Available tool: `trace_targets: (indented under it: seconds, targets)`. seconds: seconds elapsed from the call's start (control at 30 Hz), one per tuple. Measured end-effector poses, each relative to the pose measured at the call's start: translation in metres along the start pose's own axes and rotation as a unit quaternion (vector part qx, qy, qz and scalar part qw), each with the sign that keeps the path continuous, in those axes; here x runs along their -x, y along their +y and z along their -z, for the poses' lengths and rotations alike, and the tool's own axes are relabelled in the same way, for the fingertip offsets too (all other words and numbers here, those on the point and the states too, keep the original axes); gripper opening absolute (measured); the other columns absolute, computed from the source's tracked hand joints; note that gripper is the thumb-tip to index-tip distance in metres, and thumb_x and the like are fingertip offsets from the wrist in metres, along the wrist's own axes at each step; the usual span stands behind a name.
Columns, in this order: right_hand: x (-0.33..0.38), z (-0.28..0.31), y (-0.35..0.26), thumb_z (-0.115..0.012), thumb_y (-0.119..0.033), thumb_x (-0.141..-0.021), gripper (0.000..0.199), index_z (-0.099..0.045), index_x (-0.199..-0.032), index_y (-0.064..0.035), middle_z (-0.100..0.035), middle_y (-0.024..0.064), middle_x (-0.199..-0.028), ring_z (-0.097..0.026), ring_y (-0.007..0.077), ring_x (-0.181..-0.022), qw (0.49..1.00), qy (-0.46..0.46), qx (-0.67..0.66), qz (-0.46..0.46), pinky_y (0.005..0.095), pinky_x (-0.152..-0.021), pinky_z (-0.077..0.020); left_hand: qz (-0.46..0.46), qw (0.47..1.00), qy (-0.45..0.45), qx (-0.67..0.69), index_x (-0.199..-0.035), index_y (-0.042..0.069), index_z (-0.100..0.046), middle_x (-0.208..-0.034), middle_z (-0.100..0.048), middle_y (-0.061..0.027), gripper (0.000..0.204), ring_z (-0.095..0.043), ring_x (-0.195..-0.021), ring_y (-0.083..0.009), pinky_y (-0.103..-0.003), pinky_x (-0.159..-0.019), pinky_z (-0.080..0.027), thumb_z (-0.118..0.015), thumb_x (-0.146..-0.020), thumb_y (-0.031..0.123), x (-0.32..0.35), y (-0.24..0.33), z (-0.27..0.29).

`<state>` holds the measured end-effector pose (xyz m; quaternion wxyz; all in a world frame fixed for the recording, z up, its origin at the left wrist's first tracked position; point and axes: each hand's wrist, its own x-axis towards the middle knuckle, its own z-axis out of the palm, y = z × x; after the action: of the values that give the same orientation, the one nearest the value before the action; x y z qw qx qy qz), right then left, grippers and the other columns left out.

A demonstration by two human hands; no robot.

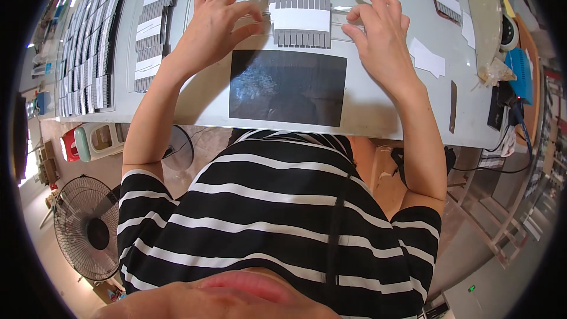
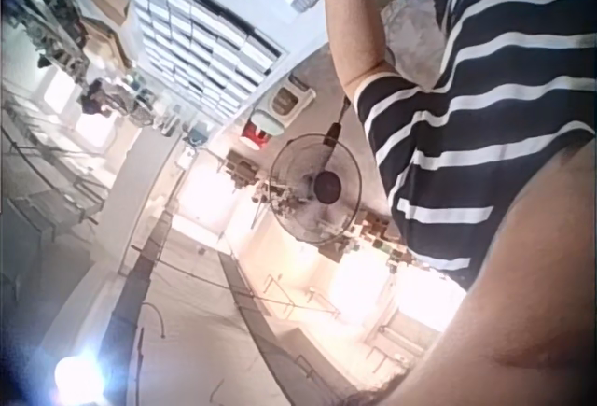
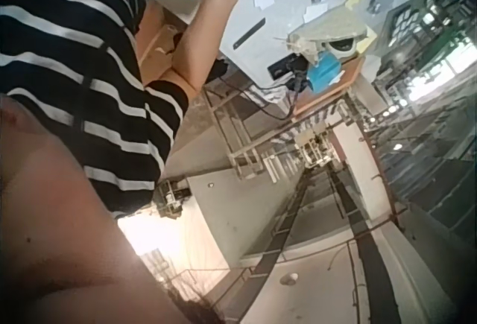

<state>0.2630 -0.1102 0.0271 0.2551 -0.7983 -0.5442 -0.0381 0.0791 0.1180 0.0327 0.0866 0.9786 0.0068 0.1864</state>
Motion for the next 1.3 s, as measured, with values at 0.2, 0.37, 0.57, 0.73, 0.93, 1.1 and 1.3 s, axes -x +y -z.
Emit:
trace_targets:
  seconds: [0.2, 0.37, 0.57, 0.73, 0.93, 1.1, 1.3]
  targets:
    - [0.005, -0.001, 0.002, -0.066, -0.012, -0.089, 0.009, -0.060, -0.087, -0.0053, -0.053, 0.0071, -0.137, -0.038, 0.0305, -0.130, 1.000, -0.017, -0.013, -0.016, 0.0452, -0.103, -0.0287, -0.001, 1.000, 0.002, 0.014, -0.083, 0.007, -0.072, -0.134, -0.057, -0.0086, 0.007, -0.044, -0.132, -0.0282, -0.053, -0.103, -0.035, -0.074, -0.082, 0.014, 0.002, 0.000, -0.004]
    - [0.023, 0.011, -0.016, -0.065, -0.011, -0.088, 0.010, -0.059, -0.086, -0.0043, -0.052, 0.0089, -0.135, -0.037, 0.0321, -0.129, 0.999, -0.035, -0.020, -0.011, 0.0448, -0.106, -0.0282, -0.013, 1.000, -0.006, 0.009, -0.082, 0.004, -0.070, -0.135, -0.057, -0.0091, 0.009, -0.044, -0.131, -0.0282, -0.052, -0.104, -0.034, -0.074, -0.080, 0.012, 0.014, 0.019, 0.011]
    - [0.063, 0.019, -0.043, -0.068, -0.006, -0.084, 0.012, -0.058, -0.088, -0.0012, -0.056, 0.0123, -0.117, -0.051, 0.0328, -0.110, 0.998, -0.040, -0.020, 0.033, 0.0429, -0.091, -0.0413, 0.028, 0.994, -0.089, 0.063, -0.081, 0.007, -0.063, -0.142, -0.053, -0.0081, 0.015, -0.042, -0.134, -0.0318, -0.052, -0.110, -0.028, -0.077, -0.078, 0.010, 0.048, 0.050, 0.025]
    - [0.077, 0.021, -0.050, -0.067, -0.006, -0.087, 0.014, -0.056, -0.095, -0.0008, -0.058, 0.0117, -0.098, -0.055, 0.0305, -0.095, 0.990, -0.108, -0.078, -0.049, 0.0406, -0.083, -0.0447, 0.047, 0.993, -0.081, 0.071, -0.093, 0.009, -0.061, -0.144, -0.050, -0.0070, 0.022, -0.042, -0.134, -0.0321, -0.052, -0.110, -0.026, -0.078, -0.078, 0.011, 0.059, 0.066, 0.030]
    - [0.076, 0.019, -0.058, -0.064, -0.004, -0.090, 0.015, -0.058, -0.104, -0.0022, -0.058, 0.0101, -0.086, -0.057, 0.0290, -0.081, 0.986, -0.052, -0.129, -0.086, 0.0386, -0.078, -0.0470, -0.013, 0.992, -0.097, 0.077, -0.137, 0.016, -0.056, -0.145, -0.051, -0.0039, 0.063, -0.046, -0.134, -0.0248, -0.052, -0.113, -0.020, -0.063, -0.088, 0.054, 0.076, 0.090, 0.019]
    - [0.069, 0.016, -0.069, -0.064, -0.003, -0.088, 0.022, -0.059, -0.110, -0.0024, -0.060, 0.0099, -0.084, -0.058, 0.0287, -0.080, 0.986, -0.040, -0.140, -0.078, 0.0376, -0.076, -0.0469, -0.018, 0.992, -0.100, 0.076, -0.136, 0.014, -0.057, -0.143, -0.053, -0.0024, 0.062, -0.049, -0.131, -0.0223, -0.052, -0.113, -0.019, -0.063, -0.087, 0.053, 0.081, 0.092, 0.009]
    - [0.054, -0.010, -0.092, -0.067, -0.001, -0.083, 0.029, -0.059, -0.111, -0.0053, -0.061, 0.0088, -0.085, -0.059, 0.0275, -0.081, 0.995, -0.002, -0.096, 0.032, 0.0380, -0.075, -0.0463, -0.035, 0.993, -0.076, 0.078, -0.127, 0.009, -0.060, -0.137, -0.056, -0.0030, 0.056, -0.050, -0.128, -0.0204, -0.053, -0.111, -0.023, -0.065, -0.088, 0.048, 0.081, 0.093, 0.007]
